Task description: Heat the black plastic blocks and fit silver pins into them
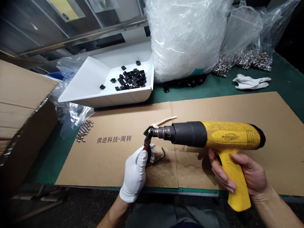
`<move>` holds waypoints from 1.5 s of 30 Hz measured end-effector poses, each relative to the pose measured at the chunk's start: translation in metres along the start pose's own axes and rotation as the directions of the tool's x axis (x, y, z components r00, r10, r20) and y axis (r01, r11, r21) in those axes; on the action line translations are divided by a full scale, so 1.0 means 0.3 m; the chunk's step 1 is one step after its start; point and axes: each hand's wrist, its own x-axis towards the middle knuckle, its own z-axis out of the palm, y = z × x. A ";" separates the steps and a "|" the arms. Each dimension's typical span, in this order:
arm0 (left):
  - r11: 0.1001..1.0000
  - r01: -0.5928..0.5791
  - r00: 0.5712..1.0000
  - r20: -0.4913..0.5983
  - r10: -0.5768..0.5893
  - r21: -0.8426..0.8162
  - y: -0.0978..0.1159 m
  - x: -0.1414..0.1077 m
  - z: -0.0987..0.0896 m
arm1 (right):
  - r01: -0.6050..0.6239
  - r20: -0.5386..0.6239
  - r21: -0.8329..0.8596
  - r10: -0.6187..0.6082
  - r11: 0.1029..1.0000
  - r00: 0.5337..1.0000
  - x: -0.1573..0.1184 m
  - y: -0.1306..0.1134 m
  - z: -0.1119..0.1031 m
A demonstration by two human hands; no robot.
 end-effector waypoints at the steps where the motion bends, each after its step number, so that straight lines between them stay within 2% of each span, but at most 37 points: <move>1: 1.000 0.002 1.000 -0.001 -0.002 0.002 0.005 0.001 0.001 | 0.003 0.001 0.001 -0.003 1.000 1.000 0.000 0.000 0.001; 4: 0.999 0.033 0.999 0.016 -0.033 -0.036 0.024 0.014 -0.014 | 0.007 0.008 0.018 -0.007 1.000 1.000 0.002 0.001 0.004; 7: 0.966 0.163 0.980 0.147 -0.134 -0.200 0.036 0.044 -0.063 | 0.014 0.006 0.041 -0.015 0.999 1.000 0.005 0.006 0.004; 9: 0.905 0.292 0.933 0.302 -0.197 -0.311 0.037 0.070 -0.107 | 0.033 0.010 0.055 -0.033 0.998 0.999 0.006 0.009 0.001; 11: 0.848 0.388 0.870 0.448 -0.208 -0.360 0.033 0.097 -0.152 | 0.042 0.019 0.067 -0.044 0.997 0.999 0.005 0.011 -0.003; 15: 0.826 0.463 0.752 0.636 -0.175 -0.320 0.016 0.137 -0.213 | 0.016 0.030 0.082 -0.018 0.997 0.999 -0.003 0.009 -0.016; 20: 0.826 0.508 0.635 0.754 -0.168 -0.245 -0.004 0.166 -0.244 | -0.006 0.062 0.033 0.003 0.999 0.998 -0.006 0.015 -0.038; 26: 0.810 0.548 0.555 0.815 -0.167 -0.208 -0.004 0.185 -0.259 | 0.003 0.035 0.013 -0.003 1.000 0.999 -0.007 0.023 -0.027; 33: 0.801 0.571 0.527 0.829 -0.189 -0.180 -0.001 0.197 -0.262 | 0.026 -0.003 -0.019 -0.026 0.999 1.000 -0.015 0.025 -0.030; 40: 0.792 0.580 0.532 0.824 -0.193 -0.189 -0.002 0.193 -0.263 | 0.027 0.024 0.017 -0.027 1.000 0.999 -0.011 0.019 -0.002; 45: 0.807 0.571 0.535 0.813 -0.228 -0.150 0.007 0.191 -0.270 | 0.004 -0.041 -0.015 -0.005 1.000 0.999 -0.012 0.012 0.016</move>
